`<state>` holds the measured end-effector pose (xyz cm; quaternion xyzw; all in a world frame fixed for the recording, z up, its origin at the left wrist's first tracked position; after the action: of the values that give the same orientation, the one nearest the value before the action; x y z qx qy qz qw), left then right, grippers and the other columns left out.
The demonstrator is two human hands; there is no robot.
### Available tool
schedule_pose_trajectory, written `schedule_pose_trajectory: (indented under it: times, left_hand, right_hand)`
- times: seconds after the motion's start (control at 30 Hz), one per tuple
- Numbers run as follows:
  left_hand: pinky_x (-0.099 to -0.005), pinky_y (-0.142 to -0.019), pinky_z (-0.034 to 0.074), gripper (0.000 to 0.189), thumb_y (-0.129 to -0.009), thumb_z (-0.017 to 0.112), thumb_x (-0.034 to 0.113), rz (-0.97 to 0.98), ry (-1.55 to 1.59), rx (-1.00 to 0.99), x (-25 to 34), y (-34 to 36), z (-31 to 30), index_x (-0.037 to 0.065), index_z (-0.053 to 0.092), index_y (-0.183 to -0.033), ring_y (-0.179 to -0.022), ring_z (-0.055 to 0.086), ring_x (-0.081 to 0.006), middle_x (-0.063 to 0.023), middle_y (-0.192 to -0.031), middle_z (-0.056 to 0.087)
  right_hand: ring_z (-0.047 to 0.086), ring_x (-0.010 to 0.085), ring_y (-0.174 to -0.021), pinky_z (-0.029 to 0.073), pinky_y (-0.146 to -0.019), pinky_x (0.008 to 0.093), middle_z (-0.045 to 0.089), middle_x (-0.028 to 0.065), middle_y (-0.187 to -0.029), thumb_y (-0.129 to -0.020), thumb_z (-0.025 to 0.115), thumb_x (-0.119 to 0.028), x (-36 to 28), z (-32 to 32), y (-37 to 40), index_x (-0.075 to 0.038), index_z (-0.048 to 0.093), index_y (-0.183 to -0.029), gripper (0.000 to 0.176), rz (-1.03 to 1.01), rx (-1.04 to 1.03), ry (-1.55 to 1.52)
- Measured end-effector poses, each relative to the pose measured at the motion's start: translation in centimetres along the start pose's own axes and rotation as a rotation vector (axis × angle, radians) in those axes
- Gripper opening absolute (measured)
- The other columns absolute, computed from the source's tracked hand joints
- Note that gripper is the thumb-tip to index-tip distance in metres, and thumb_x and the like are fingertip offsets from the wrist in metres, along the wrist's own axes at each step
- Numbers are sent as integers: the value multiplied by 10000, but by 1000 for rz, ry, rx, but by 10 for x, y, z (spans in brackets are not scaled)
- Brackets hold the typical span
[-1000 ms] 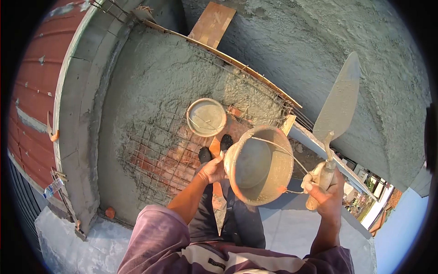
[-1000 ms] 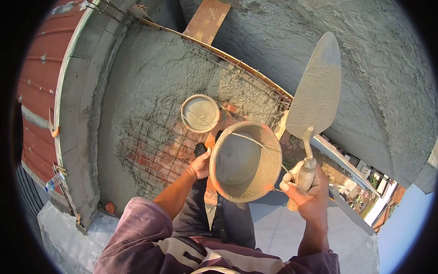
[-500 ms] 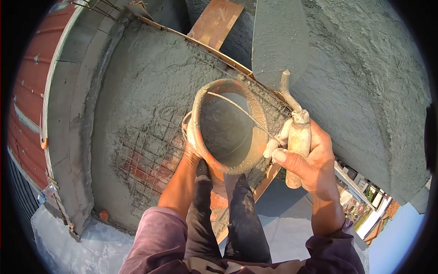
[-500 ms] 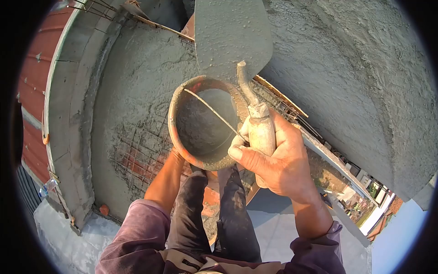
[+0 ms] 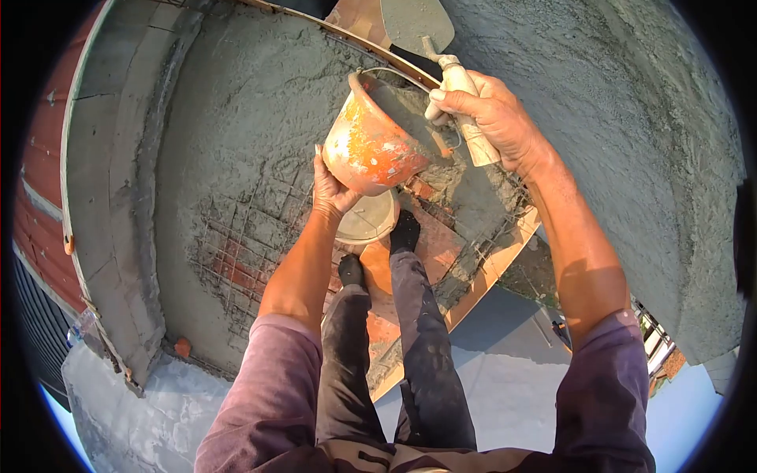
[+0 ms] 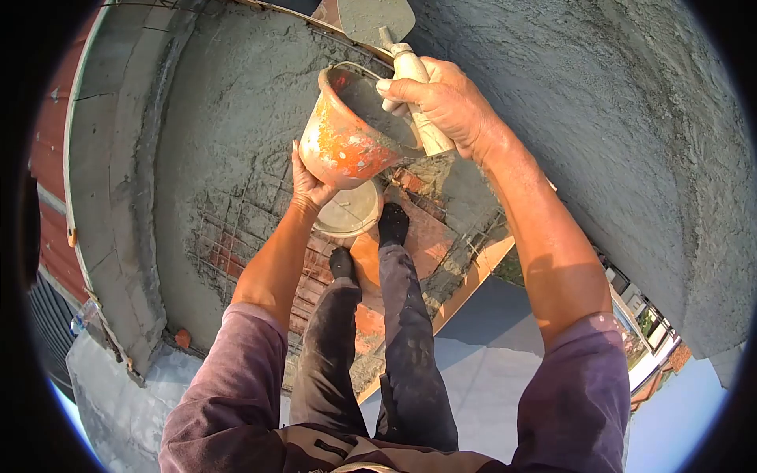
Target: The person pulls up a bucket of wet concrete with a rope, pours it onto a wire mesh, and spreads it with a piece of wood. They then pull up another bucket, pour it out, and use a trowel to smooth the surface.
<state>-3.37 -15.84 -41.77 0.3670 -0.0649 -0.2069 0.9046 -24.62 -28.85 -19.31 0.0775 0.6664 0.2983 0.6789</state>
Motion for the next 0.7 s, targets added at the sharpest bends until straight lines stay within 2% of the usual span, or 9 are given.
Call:
schedule_pose_trajectory:
  times: [0.07,0.2,0.23,0.33,0.43,0.53,0.7]
  left_hand:
    - [-594,-1183,330,794,-870,676,670,15,-19,13,-2,-7,5,113,548,-1421,-1357,509,-346,-121,-1476,554]
    - [-667,-1177,276,829,-868,636,717,-18,-39,69,-7,-18,9,148,512,-1459,-1408,441,-376,-128,-1551,468]
    - [-706,-1157,267,928,-831,665,739,21,-88,88,-6,-21,8,109,476,-1485,-1430,404,-423,-191,-1585,396]
    - [-722,-1166,230,872,-876,604,739,-23,-62,67,-9,-24,14,156,450,-1507,-1443,389,-408,-145,-1598,395]
    - [-732,-1164,216,878,-885,589,740,-43,-77,107,-13,-21,17,149,437,-1517,-1457,370,-414,-150,-1603,386]
    - [-740,-1161,207,920,-873,581,766,-78,-139,123,-21,-20,19,147,416,-1533,-1472,342,-419,-155,-1616,364]
    - [-736,-1164,190,1001,-841,552,827,-110,-223,128,-47,-24,26,154,375,-1560,-1492,304,-423,-162,-1636,324]
  right_hand:
    - [642,139,-842,528,-797,304,696,62,-900,-911,750,-287,7,-7,-14,-19,665,-1029,305,10,-21,62]
    - [645,141,-850,532,-806,307,697,63,-903,-918,739,-305,14,-15,-28,-20,675,-1026,311,-5,-14,119]
    - [651,146,-859,534,-816,313,700,70,-909,-910,746,-311,15,-15,-29,-17,674,-1029,325,-2,-16,105]
    - [660,138,-930,531,-865,299,720,85,-977,-944,701,-299,19,-22,-30,-16,652,-1098,326,14,-21,127]
    - [659,142,-929,519,-873,303,723,90,-986,-944,699,-293,25,-33,-26,-14,646,-1108,328,6,11,126]
    - [665,173,-879,537,-827,340,713,93,-938,-893,761,-325,32,-49,-14,-7,667,-1048,366,-14,93,89]
    - [642,140,-841,517,-774,326,699,75,-919,-872,774,-308,49,-83,16,-19,661,-1074,371,13,230,121]
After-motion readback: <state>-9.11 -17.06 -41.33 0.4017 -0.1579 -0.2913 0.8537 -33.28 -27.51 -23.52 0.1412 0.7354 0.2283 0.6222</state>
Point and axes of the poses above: each hand's wrist, its own y-axis away from the middle knuckle, its own z-axis out of the palm, x = y × z, the point moved 8 cm from there along -y, towards the middle knuckle
